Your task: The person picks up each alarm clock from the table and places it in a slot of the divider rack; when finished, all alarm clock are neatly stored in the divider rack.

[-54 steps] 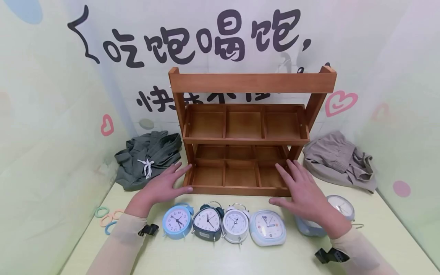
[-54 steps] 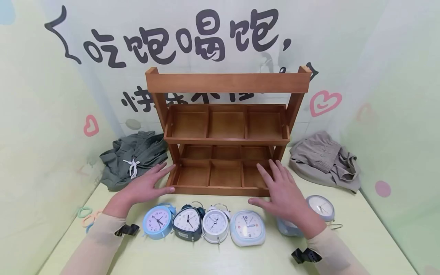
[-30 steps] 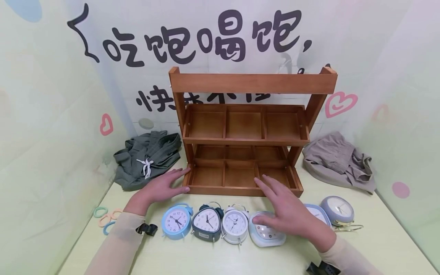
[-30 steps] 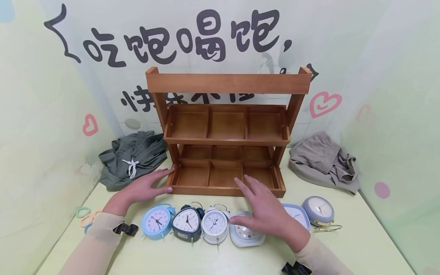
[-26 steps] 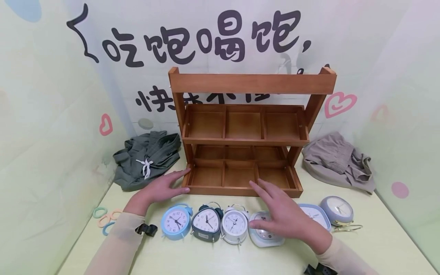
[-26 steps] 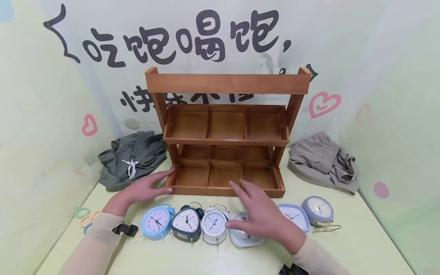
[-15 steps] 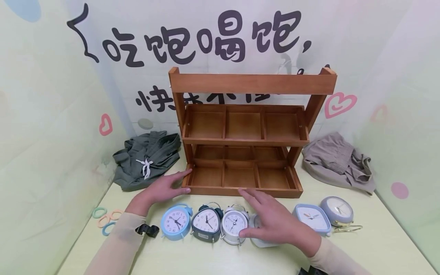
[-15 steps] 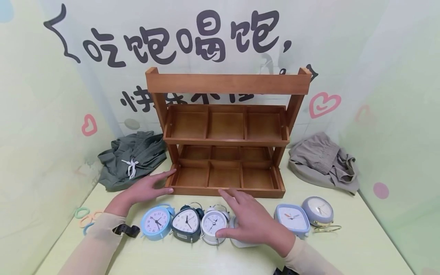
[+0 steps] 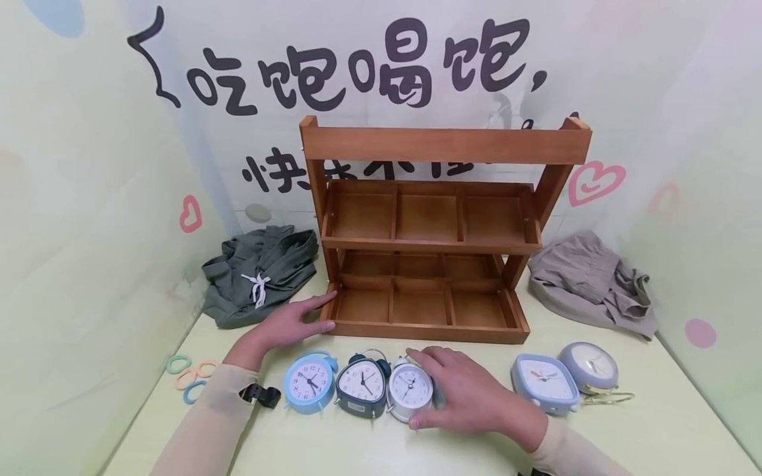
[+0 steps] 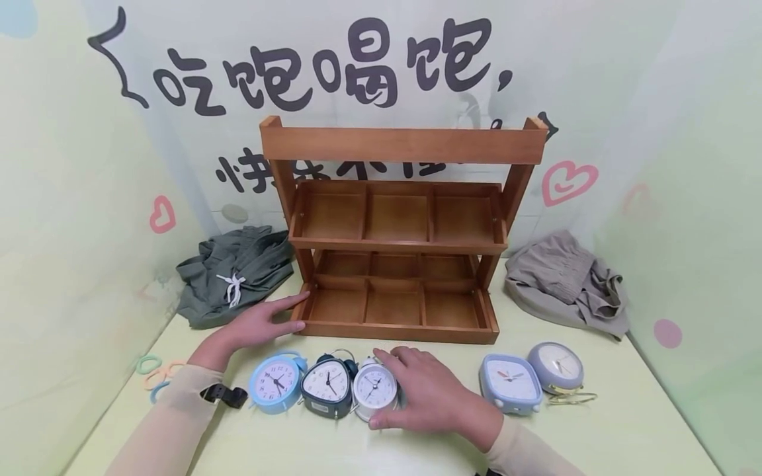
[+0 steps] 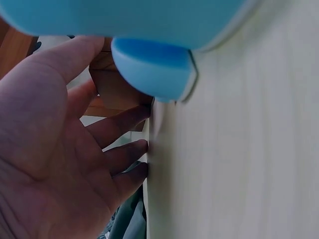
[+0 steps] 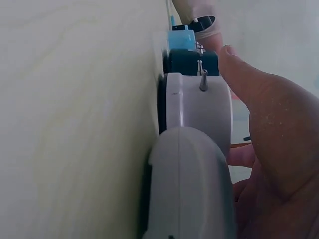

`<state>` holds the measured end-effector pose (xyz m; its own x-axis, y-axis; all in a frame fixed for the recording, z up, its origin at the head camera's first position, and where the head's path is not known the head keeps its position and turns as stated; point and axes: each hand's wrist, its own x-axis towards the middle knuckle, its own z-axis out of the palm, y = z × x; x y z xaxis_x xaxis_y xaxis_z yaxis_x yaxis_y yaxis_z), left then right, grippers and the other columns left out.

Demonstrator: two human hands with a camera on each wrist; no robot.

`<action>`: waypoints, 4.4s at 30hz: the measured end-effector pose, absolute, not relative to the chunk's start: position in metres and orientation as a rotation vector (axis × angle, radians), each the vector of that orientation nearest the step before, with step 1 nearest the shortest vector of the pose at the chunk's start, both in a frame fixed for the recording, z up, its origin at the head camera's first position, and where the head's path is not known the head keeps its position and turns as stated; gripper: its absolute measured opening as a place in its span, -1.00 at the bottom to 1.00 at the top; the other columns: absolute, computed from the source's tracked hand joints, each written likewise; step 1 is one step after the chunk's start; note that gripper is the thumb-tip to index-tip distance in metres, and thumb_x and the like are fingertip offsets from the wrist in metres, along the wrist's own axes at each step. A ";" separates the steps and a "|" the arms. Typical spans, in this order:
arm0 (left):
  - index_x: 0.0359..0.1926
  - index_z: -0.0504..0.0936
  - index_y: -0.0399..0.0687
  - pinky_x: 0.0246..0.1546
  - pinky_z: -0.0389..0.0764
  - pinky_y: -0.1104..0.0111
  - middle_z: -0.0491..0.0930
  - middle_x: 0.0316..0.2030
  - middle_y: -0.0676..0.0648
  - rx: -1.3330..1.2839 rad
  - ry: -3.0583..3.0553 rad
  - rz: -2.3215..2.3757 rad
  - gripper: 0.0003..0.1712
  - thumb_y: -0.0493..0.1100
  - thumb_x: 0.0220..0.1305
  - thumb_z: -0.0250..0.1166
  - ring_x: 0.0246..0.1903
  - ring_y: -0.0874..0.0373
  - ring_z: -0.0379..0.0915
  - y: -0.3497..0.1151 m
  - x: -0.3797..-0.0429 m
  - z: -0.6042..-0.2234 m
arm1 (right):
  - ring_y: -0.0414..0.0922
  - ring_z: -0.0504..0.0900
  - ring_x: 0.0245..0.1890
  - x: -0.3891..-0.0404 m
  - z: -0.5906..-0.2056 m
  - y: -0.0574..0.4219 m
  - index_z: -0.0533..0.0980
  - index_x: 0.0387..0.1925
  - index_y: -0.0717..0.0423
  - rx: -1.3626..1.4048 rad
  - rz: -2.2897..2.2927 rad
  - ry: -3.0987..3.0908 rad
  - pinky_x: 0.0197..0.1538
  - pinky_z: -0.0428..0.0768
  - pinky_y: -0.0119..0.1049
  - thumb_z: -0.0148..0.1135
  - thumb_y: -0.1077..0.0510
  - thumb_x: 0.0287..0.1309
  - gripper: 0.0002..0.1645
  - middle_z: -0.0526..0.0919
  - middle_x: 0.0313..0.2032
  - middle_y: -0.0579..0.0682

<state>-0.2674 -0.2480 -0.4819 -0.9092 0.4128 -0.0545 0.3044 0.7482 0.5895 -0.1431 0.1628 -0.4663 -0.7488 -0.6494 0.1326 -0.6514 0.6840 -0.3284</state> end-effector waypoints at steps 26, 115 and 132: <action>0.75 0.30 0.39 0.54 0.32 -0.34 0.30 0.67 -0.21 0.540 2.764 0.918 -0.02 0.51 0.47 0.34 0.62 -0.34 0.23 -0.246 -0.263 -0.484 | 0.16 0.58 0.39 -0.136 -0.474 0.151 0.54 0.49 -0.02 0.899 0.631 -2.959 0.40 0.58 0.25 0.55 -0.45 0.11 0.05 0.60 0.40 0.12; 0.74 0.32 0.46 0.57 0.25 -0.35 0.30 0.67 -0.18 0.489 2.749 0.943 -0.05 0.51 0.46 0.34 0.63 -0.36 0.20 -0.244 -0.260 -0.479 | 0.02 0.61 0.16 -0.279 -0.416 0.058 0.58 0.45 -0.05 0.754 0.483 -2.913 0.36 0.58 0.18 0.65 -0.51 0.04 0.08 0.68 0.20 0.06; 0.73 0.32 0.49 0.57 0.25 -0.36 0.32 0.66 -0.19 0.495 2.758 0.933 -0.05 0.52 0.45 0.34 0.63 -0.37 0.20 -0.245 -0.260 -0.480 | 0.06 0.61 0.17 -0.291 -0.437 0.044 0.63 0.38 -0.08 0.771 0.345 -2.933 0.39 0.55 0.21 0.60 -0.56 0.05 0.02 0.71 0.18 0.05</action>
<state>-0.2605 -0.2453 -0.4798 -0.9267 0.3692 -0.0701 0.2509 0.7467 0.6160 -0.2907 0.0440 -0.4375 -0.8687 -0.4744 0.1429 -0.4946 0.8471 -0.1944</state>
